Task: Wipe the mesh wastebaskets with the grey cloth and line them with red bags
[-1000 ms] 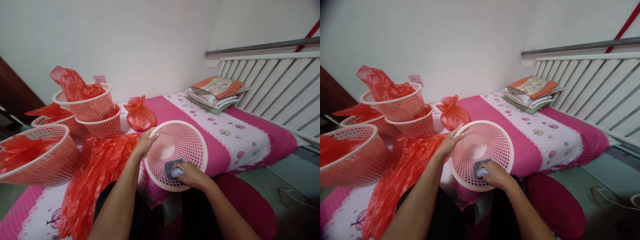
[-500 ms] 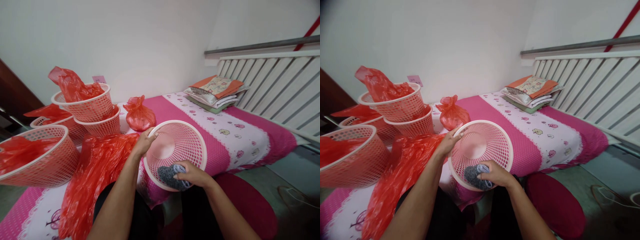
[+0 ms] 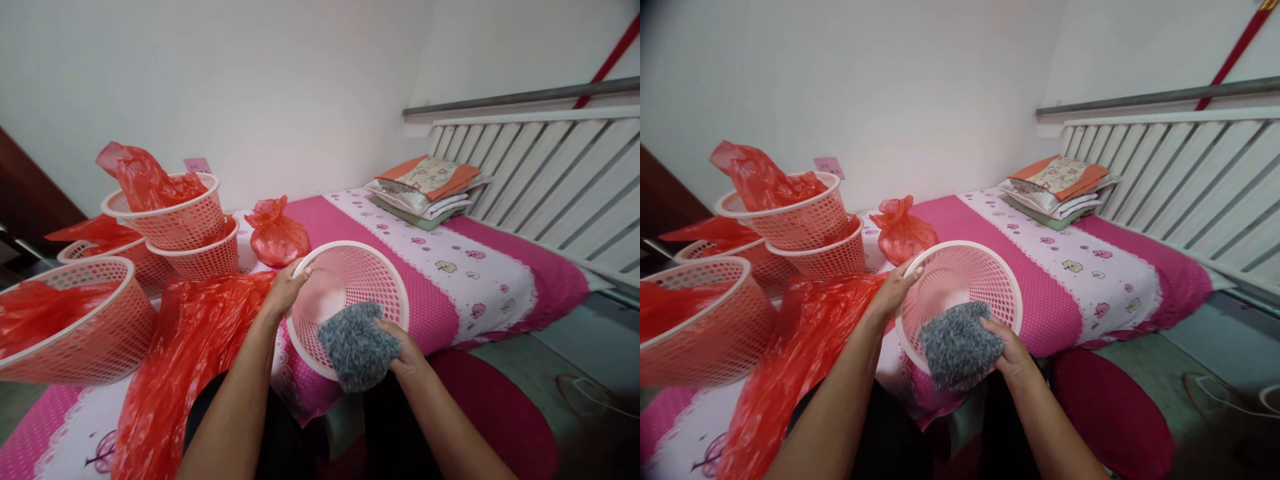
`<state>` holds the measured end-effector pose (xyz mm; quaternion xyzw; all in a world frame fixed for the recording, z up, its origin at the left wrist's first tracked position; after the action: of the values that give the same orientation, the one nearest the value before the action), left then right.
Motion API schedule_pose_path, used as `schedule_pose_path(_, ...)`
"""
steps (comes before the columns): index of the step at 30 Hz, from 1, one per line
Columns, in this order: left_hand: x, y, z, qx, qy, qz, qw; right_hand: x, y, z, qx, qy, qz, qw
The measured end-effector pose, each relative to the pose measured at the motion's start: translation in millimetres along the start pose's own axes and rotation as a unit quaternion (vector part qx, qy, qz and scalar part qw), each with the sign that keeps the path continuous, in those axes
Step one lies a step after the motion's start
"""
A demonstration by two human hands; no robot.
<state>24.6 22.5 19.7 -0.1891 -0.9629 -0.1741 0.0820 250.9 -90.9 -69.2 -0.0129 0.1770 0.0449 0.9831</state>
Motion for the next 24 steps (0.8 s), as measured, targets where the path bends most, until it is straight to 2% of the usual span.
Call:
schedule_pose_path(3, -0.9, 0, -1, -0.014, -0.002, 0.014, 1.000, 6, 8, -5, -0.031, 0.167, -0.053, 0.984)
schedule_pose_path(7, -0.6, 1, 1, -0.009, 0.011, 0.012, 1.000, 4, 16, -9, -0.013, 0.265, -0.062, 0.962)
schedule_pose_path(10, -0.5, 1, 2, -0.007, 0.010, 0.011, 1.000, 2, 19, -11, -0.004, 0.277, -0.066, 0.959)
schedule_pose_path(17, -1.7, -1, 0, 0.006, -0.002, 0.018, 1.000, -1, 31, -15, 0.029, 0.256, -0.136, 0.957)
schedule_pose_path(20, -4.1, -2, -2, 0.010, -0.027, 0.028, 0.999, -16, 36, -10, 0.055, 0.250, -0.150, 0.955)
schedule_pose_path(24, -6.2, -2, -5, 0.010, -0.045, 0.030, 0.998, -49, 40, 0, 0.077, 0.237, -0.137, 0.959)
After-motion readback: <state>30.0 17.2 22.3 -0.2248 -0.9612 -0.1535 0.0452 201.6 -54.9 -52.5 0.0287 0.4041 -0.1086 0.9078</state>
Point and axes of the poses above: each hand's wrist, its own y-axis towards the middle knuckle, its own x-axis out of the back of the hand, z = x × y, the point moved 3 cm from there along y, towards the middle knuckle, and after that the axes turned 6 degrees about z, right-handed, at the moved point
